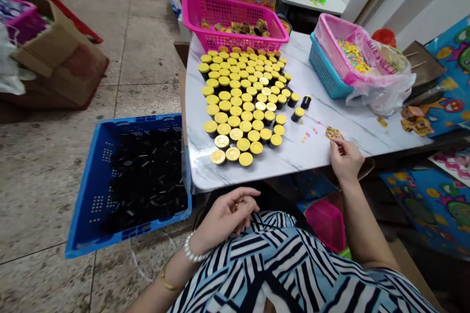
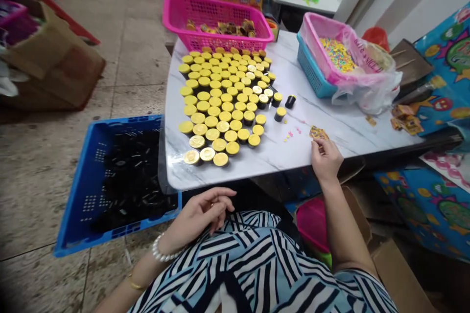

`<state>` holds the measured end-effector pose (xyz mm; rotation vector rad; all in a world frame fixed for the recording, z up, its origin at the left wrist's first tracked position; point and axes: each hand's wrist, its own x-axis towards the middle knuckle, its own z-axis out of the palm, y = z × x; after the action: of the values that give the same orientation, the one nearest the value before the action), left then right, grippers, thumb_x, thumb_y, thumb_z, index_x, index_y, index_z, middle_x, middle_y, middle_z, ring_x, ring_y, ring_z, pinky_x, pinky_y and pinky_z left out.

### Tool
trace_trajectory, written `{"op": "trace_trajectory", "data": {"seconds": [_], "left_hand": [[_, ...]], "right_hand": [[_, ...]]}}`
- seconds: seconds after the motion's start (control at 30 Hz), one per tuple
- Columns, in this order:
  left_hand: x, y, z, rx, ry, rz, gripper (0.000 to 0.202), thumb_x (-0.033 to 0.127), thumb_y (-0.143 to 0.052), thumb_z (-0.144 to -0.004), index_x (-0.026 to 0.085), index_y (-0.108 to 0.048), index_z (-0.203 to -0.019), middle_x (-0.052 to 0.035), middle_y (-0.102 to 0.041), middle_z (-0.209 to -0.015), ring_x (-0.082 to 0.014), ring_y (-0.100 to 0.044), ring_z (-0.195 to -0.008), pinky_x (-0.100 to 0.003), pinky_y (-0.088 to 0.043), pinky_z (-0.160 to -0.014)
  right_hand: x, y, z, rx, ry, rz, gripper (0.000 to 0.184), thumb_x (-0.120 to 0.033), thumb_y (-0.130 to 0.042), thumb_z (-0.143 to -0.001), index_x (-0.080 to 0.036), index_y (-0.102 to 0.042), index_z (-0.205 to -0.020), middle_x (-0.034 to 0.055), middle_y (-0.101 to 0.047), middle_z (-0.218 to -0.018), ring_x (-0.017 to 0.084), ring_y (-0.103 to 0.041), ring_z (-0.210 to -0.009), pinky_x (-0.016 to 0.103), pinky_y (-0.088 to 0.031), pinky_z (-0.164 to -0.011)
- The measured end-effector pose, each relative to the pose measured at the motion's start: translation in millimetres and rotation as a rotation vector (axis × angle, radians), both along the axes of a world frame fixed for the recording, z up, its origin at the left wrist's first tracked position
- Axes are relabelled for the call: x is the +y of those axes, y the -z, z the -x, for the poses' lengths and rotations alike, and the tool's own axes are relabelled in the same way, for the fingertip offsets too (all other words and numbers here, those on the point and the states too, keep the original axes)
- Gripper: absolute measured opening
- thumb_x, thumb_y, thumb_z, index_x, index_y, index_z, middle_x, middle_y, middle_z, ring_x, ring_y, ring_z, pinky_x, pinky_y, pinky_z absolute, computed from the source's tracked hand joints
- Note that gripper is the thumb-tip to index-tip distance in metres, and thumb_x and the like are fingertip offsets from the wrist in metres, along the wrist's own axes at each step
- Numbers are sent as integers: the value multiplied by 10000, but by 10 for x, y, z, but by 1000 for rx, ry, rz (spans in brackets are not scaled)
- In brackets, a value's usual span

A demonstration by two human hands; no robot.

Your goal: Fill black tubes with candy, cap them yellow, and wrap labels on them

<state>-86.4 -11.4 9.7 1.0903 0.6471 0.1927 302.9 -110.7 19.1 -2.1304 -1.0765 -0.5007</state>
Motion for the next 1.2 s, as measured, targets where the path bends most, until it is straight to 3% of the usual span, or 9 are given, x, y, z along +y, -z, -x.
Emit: {"op": "trace_trajectory", "data": {"seconds": [0.17,0.37,0.53,0.7,0.77,0.83,0.93,1.1,1.2], "left_hand": [[26,-143,-106,-51,-112,-271,393,440,-679,-977,166,-684,-1258,-84,-724,-967,-113,-644,-660,-180,-503,-507],[28,-161,151,8,-330,-377,275,373,-657,-1006,171,-715,-1183,-61,-742,-896,-91,-638,-623,-166,-495,-520],[21,-176,30,-53,-268,-397,244,329,-687,-988,171,-729,-1170,-51,-744,-882,-79,-634,-635,-152,-501,-537],[-96,-224,-226,-114,-137,-276,293,346,-700,-966,148,-724,-1181,-73,-751,-914,-87,-634,-652,-148,-503,-509],[-135,-234,-310,-104,-163,-204,366,381,-735,-928,142,-708,-1203,-97,-750,-1004,-110,-652,-699,-155,-504,-477],[-149,-208,-357,-109,-200,-122,447,423,-767,-886,142,-688,-1225,-101,-740,-1035,-129,-661,-719,-167,-501,-446],[-147,-119,-317,-99,-243,-71,427,453,-800,-849,123,-716,-1107,-25,-687,-769,-91,-587,-569,-164,-465,-439],[-160,12,-105,-5,-385,-69,436,555,-791,-832,123,-755,-877,-4,-638,-621,-72,-514,-487,-173,-390,-436],[-163,46,-54,25,-589,-162,443,573,-830,-779,136,-761,-760,-14,-659,-666,-63,-480,-518,-183,-356,-456]], "right_hand": [[16,55,-360,-56,155,37,252,-371,-662,-915,-170,-759,-1033,94,-707,-896,227,-598,-815,366,-466,-805],[-11,188,-670,33,35,38,101,-294,-806,-797,-203,-764,-810,74,-662,-766,214,-505,-702,372,-368,-689],[-2,143,-766,87,-2,-72,102,-243,-867,-751,-184,-784,-748,48,-642,-758,150,-517,-634,340,-426,-665],[-10,-112,62,59,-92,-258,106,-267,-814,-858,-194,-824,-934,140,-626,-1209,199,-661,-981,331,-549,-814],[25,-142,675,117,-295,-229,79,-245,-819,-864,-239,-812,-942,97,-601,-1292,217,-682,-1084,379,-581,-933],[56,-110,1258,263,-638,-136,166,-164,-795,-876,-262,-800,-1010,78,-573,-1310,168,-710,-940,389,-621,-879],[95,5,1823,352,-956,-57,370,-87,-749,-887,-318,-767,-1176,64,-565,-1249,116,-682,-831,326,-640,-764],[133,107,1974,879,-915,-15,652,-193,-815,-850,-359,-580,-1434,80,-539,-1369,160,-721,-959,312,-661,-756],[90,38,1940,1133,-776,49,409,-304,-798,-879,-267,-679,-1269,71,-645,-1217,139,-704,-859,265,-626,-662]]}}
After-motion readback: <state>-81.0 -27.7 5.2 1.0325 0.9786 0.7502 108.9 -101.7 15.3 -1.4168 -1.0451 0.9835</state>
